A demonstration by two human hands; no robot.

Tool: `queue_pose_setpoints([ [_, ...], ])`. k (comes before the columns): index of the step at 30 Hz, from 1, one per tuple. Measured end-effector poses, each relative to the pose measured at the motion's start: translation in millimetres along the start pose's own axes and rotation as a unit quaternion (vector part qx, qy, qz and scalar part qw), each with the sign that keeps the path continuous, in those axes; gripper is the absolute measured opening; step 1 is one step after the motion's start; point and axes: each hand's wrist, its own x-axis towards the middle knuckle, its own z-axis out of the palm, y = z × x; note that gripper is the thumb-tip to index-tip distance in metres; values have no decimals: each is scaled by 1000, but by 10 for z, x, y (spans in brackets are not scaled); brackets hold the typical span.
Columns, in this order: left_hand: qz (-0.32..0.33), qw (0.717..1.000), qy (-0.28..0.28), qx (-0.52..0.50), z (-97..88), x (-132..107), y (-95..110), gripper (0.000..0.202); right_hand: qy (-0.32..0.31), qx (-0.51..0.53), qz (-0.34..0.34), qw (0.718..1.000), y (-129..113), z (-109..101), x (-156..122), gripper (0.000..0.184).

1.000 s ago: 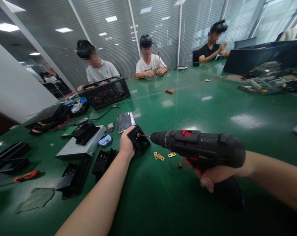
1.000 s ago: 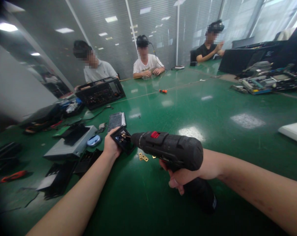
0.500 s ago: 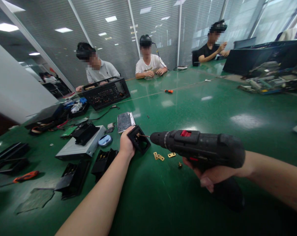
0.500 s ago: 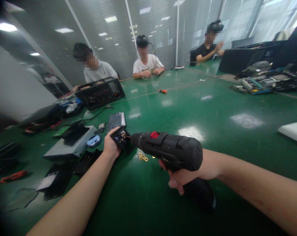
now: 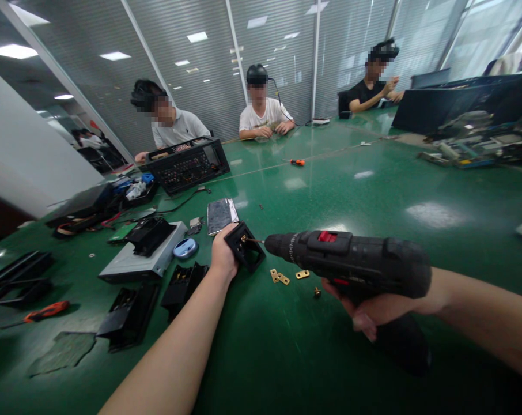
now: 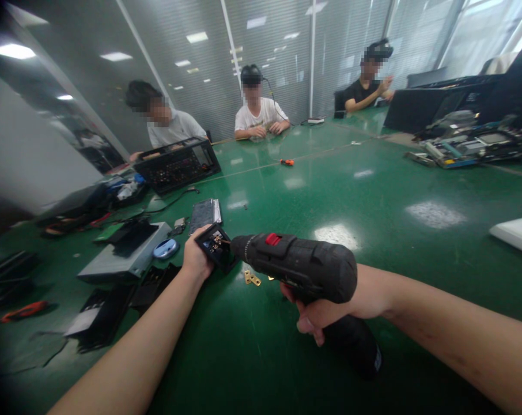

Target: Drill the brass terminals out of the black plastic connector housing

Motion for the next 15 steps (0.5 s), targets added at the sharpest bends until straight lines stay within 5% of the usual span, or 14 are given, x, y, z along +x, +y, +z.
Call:
queue_pose_setpoints([
  [15, -1, 1000, -1, -2, 14, -13, 13, 35, 12, 6, 6, 1000, -27, 30, -15, 60],
])
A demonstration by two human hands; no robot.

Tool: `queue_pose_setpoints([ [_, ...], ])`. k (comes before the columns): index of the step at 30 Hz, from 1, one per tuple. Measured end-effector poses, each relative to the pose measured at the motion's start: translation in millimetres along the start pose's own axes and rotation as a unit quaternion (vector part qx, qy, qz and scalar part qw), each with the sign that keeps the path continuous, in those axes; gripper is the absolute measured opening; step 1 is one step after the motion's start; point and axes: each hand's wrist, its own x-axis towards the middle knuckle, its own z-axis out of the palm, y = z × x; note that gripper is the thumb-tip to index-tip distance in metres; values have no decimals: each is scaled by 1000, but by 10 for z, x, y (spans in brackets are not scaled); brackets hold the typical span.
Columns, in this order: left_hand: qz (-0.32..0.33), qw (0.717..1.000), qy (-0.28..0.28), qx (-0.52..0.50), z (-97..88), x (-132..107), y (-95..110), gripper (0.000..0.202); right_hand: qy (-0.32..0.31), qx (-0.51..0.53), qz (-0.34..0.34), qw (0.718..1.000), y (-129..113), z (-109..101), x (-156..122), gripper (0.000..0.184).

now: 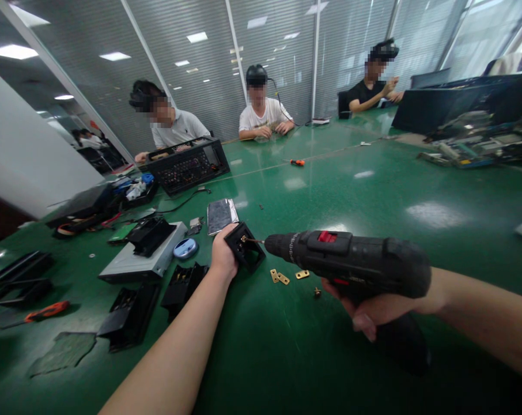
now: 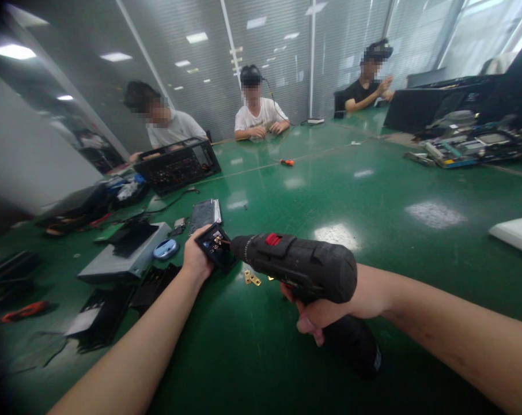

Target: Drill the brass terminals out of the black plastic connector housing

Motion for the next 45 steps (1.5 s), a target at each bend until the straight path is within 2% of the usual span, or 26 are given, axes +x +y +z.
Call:
queue_pose_setpoints([
  [21, -8, 1000, -4, 4, -4, 8, 11, 28, -4, -11, -21, 1000, 26, -13, 7, 60],
  [35, -12, 1000, 10, -4, 3, -4, 13, 26, -22, 13, -11, 1000, 31, -38, 71, 62],
  [39, -13, 1000, 5, -1, -11, 3, 9, 31, -10, 13, -18, 1000, 19, -19, 33, 57],
  [45, -4, 1000, -13, 6, -25, 11, 7, 33, -6, 14, -12, 1000, 24, -10, 25, 59],
])
